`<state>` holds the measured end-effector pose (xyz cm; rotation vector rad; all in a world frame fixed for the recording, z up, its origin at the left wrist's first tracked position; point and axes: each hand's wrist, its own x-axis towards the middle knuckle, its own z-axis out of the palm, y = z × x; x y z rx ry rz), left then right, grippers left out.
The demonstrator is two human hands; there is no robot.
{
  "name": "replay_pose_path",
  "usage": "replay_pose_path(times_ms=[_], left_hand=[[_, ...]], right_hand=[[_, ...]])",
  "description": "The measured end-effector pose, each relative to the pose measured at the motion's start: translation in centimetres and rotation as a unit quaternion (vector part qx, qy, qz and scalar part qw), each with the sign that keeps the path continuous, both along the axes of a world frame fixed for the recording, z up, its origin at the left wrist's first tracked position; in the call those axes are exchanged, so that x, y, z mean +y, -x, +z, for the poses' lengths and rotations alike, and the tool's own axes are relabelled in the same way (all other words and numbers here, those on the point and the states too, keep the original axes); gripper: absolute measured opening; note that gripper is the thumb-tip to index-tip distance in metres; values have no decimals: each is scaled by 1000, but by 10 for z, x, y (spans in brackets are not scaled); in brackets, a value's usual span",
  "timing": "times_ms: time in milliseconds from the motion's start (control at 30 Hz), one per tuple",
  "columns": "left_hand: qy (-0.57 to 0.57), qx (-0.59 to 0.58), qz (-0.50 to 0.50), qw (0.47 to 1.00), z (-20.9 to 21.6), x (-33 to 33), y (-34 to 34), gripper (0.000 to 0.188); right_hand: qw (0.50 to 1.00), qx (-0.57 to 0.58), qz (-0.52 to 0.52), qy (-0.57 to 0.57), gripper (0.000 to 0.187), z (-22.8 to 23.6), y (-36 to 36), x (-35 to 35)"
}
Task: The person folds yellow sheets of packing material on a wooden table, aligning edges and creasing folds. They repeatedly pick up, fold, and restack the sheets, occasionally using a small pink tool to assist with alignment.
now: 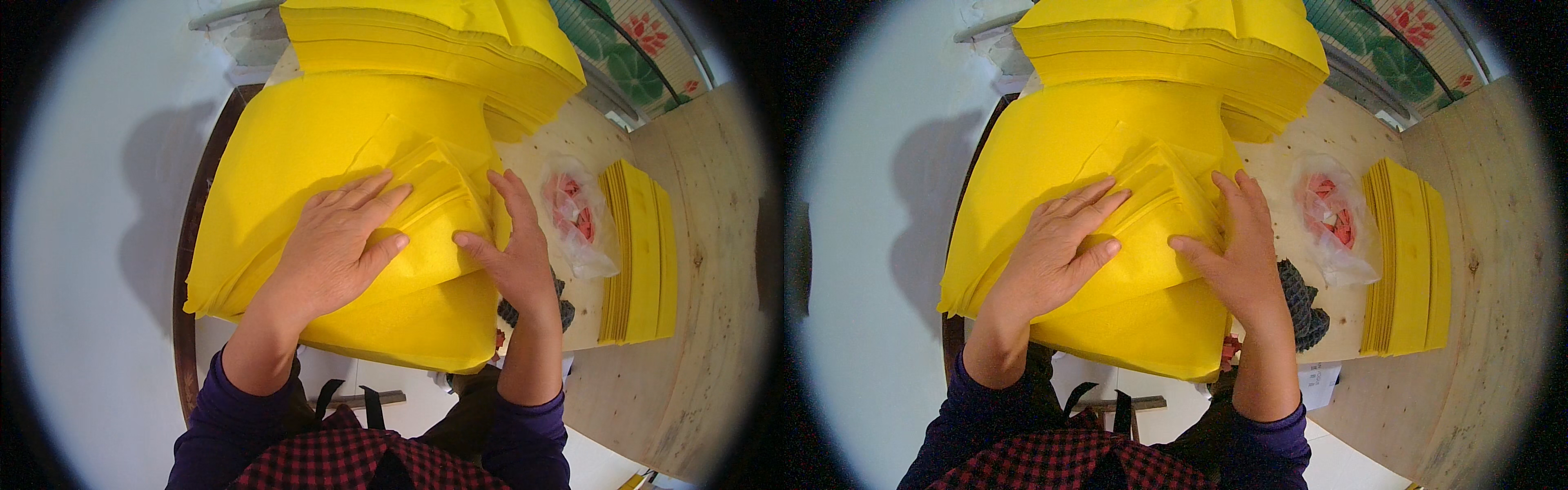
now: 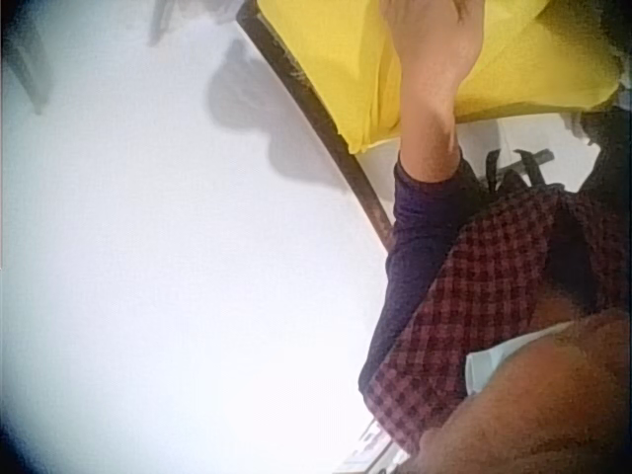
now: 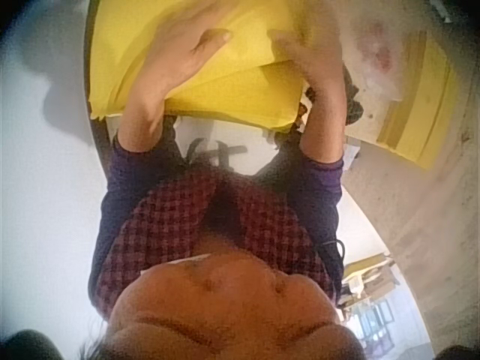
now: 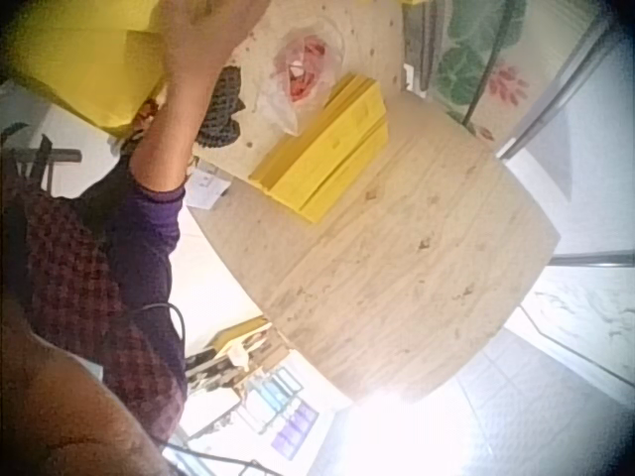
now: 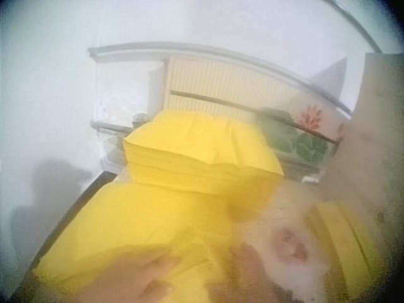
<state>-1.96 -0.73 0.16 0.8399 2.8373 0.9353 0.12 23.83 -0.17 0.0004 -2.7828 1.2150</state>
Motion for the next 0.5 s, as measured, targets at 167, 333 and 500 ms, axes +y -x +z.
replay_pose_path(times_ms=[167,333,500], left_hand=[[-2,1,-3,1000,-1,-1,0,54],[-2,3,-2,1000,-2,-1,0,55],[-2,1,-1,1000,-2,0,1,55]], right_hand=[[1000,-27,10,5,89,2,0,-1],[999,-32,26,-8,95,0,-1,2],[997,-32,38,-55,103,-2,-2,5]])
